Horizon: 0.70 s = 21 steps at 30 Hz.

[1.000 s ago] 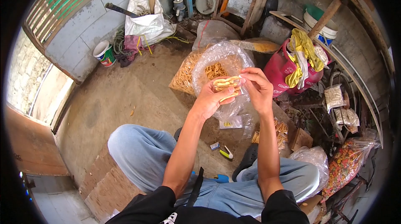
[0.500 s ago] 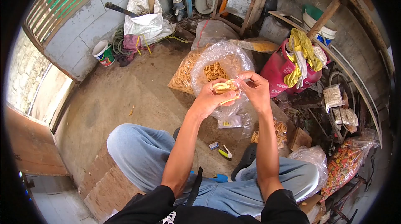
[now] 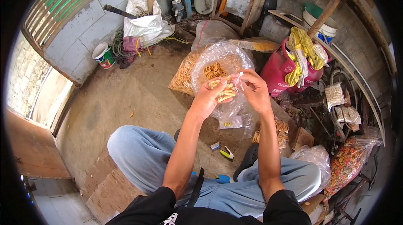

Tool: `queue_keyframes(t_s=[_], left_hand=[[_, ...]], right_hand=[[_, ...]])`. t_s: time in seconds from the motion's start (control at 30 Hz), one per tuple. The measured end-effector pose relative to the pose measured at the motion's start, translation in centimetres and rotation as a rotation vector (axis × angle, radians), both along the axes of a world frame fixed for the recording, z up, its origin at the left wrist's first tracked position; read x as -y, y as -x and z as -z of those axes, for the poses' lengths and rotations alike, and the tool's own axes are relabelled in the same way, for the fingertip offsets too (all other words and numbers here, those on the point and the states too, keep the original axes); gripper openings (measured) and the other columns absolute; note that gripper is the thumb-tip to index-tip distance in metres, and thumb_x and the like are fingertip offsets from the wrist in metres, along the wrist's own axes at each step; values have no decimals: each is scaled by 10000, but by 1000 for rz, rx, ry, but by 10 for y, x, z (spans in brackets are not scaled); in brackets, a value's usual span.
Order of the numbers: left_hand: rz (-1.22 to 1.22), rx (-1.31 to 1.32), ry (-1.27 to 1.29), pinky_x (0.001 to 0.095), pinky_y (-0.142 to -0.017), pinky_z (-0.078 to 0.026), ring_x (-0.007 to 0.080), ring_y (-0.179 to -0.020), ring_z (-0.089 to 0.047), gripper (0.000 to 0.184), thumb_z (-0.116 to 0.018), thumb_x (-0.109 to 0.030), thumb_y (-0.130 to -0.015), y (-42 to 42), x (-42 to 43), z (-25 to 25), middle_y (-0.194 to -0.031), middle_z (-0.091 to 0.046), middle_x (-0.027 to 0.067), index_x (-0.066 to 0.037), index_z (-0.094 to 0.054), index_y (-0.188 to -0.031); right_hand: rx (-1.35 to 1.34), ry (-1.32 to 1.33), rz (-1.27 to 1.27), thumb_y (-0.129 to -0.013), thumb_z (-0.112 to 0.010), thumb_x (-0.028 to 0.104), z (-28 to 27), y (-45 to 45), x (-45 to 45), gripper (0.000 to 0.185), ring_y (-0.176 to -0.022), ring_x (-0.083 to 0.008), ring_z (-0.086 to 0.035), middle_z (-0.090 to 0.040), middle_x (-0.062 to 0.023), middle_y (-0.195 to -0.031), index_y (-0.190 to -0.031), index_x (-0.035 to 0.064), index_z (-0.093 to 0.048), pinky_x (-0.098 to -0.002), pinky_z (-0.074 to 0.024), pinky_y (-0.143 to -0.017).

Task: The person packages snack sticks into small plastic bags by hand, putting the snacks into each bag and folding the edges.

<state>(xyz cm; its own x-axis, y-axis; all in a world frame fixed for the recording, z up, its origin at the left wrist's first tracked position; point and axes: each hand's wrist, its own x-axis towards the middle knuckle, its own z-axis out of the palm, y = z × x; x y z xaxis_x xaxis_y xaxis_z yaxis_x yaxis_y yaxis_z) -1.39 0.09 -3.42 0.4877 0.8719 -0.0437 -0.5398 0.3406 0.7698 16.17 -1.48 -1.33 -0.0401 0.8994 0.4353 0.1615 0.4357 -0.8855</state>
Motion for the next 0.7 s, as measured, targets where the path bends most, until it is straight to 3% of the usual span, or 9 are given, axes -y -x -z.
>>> queue_keyframes(t_s=[0.17,0.27,0.33,0.47,0.57,0.63,0.7], left_hand=[[-23,23,26,313,-731,-582,167,-903,-661,374,-575,-299,-938,-3,-1,4,-1058,-652,78,-18,-565,-1184],[-115,79,38,323,-788,-560,161,-949,-643,369,-561,-305,-947,-7,-2,6,-1065,-650,80,-23,-565,-1184],[-135,88,-1,326,-860,-517,164,-1001,-618,367,-549,-310,-954,-7,-2,6,-1092,-639,81,-33,-560,-1194],[-167,140,22,314,-846,-518,160,-969,-620,395,-553,-297,-953,-12,-1,8,-1105,-626,80,2,-557,-1211],[-109,181,66,309,-849,-516,156,-970,-620,400,-557,-287,-952,-9,0,8,-1112,-623,78,6,-550,-1224],[-40,249,107,311,-846,-518,152,-962,-624,410,-569,-276,-945,-6,-1,7,-1097,-631,76,6,-540,-1241],[-21,209,84,300,-837,-516,145,-950,-624,412,-578,-278,-940,1,0,2,-1074,-637,71,7,-546,-1235]], right_hand=[[98,-56,-16,-893,-603,63,-3,-4,2,193,-923,-129,-587,-603,-65,-1074,-1066,60,-688,-238,-459,-734],[-81,94,-8,-896,-612,88,-11,-3,7,187,-909,-126,-584,-610,-76,-1068,-1066,59,-686,-229,-445,-724],[68,26,-9,-896,-627,118,-10,-3,7,187,-888,-109,-577,-615,-70,-1069,-1059,45,-681,-231,-443,-716],[163,156,38,-888,-643,115,-9,0,9,173,-858,-94,-573,-635,-55,-1007,-1036,37,-683,-224,-438,-714],[-2,215,28,-872,-666,111,-5,-1,8,172,-822,-84,-573,-651,-32,-947,-1018,21,-685,-217,-439,-689],[-20,37,85,-862,-677,89,-7,-1,9,156,-759,-77,-572,-667,-27,-878,-993,7,-688,-219,-449,-667],[-51,135,94,-859,-680,86,-14,-4,13,151,-752,-73,-575,-671,-28,-875,-986,4,-690,-219,-457,-665]])
